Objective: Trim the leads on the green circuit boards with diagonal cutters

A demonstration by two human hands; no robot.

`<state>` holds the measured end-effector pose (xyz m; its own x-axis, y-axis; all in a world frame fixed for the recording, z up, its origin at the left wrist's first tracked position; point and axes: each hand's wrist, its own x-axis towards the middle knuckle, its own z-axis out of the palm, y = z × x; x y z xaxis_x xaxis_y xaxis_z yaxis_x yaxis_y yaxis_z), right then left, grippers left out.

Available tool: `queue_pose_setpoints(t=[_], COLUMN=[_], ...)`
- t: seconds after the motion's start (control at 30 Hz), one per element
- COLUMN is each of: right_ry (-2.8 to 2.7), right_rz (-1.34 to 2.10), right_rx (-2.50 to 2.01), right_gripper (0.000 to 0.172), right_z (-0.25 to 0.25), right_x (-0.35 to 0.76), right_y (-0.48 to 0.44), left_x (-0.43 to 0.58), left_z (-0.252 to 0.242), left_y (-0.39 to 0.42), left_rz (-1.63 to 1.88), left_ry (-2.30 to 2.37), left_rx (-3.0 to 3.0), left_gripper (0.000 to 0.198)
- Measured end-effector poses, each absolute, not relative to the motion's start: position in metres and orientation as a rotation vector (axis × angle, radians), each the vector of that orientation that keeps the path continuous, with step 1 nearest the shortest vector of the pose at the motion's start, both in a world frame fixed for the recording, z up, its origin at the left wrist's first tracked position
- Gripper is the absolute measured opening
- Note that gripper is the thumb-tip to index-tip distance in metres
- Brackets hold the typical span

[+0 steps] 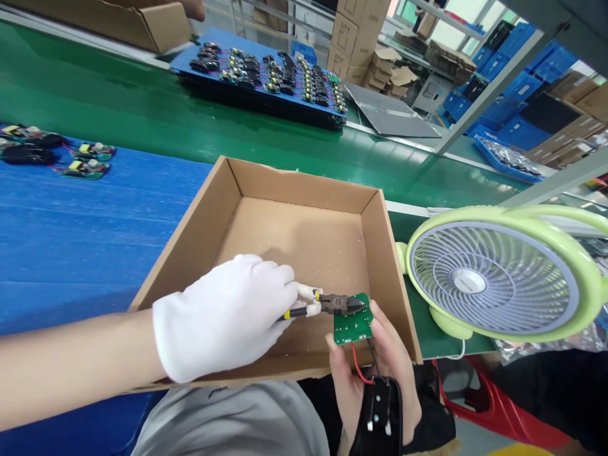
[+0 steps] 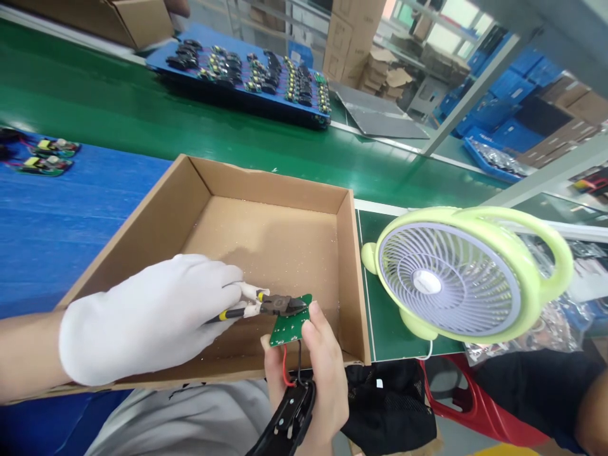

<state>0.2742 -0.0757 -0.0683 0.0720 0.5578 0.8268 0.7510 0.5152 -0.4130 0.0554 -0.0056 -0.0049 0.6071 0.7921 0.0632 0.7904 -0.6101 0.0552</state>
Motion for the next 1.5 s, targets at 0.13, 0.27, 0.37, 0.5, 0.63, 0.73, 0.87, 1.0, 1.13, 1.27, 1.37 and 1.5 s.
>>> queue_pose_setpoints(t=[0.13,0.27,0.37,0.5,0.63,0.73,0.87,1.0,1.13,1.27,1.37,1.5], right_ry=[-1.553,-1.540,-1.555,-1.576,-1.577,-1.572,-1.581,-1.581,-1.578,-1.572,-1.577,-1.585], right_rz=[-0.195,-0.151,-0.129,-0.138,-0.181,-0.191,-0.224,-0.223,-0.202,-0.156,-0.153,-0.164], right_rx=[-1.171,-1.171,-1.171,-1.178,-1.171,-1.162,-1.163,-1.159,-1.169,-1.155,-1.138,-1.125], right_gripper=[0.062,0.064,0.064,0.067,0.069,0.069,0.072,0.071,0.061,0.061,0.059,0.059], right_z=[-0.0701,-0.0708,-0.0705,-0.0710,-0.0724,-0.0733,-0.0746,-0.0748,-0.0721,-0.0704,-0.0718,-0.0736], right_x=[0.2716,0.2706,0.2718,0.2732,0.2735,0.2728,0.2713,0.2703,0.2691,0.2697,0.2723,0.2752], right_y=[-0.0767,-0.0789,-0.0806,-0.0809,-0.0786,-0.0773,-0.0773,-0.0774,-0.0780,-0.0785,-0.0780,-0.0769], left_x=[0.0551,0.0543,0.0535,0.0534,0.0551,0.0560,0.0546,0.0524,0.0518,0.0524,0.0523,0.0520], left_z=[-0.0053,-0.0043,-0.0031,-0.0030,-0.0018,0.0007,0.0021,0.0004,-0.0025,-0.0059,-0.0060,-0.0032], left_y=[-0.0053,-0.0065,-0.0075,-0.0080,-0.0080,-0.0082,-0.0093,-0.0103,-0.0100,-0.0082,-0.0069,-0.0064], left_rz=[0.167,0.267,0.362,0.416,0.482,0.508,0.528,0.520,0.516,0.403,0.372,0.428], left_ry=[1.359,1.325,1.297,1.294,1.271,1.266,1.254,1.238,1.230,1.283,1.288,1.252], left_rx=[2.806,2.905,2.963,2.987,3.038,3.046,3.026,3.005,2.985,2.948,2.966,3.020], left_gripper=[0.017,0.018,0.019,0.020,0.023,0.025,0.028,0.026,0.022,0.018,0.019,0.020])
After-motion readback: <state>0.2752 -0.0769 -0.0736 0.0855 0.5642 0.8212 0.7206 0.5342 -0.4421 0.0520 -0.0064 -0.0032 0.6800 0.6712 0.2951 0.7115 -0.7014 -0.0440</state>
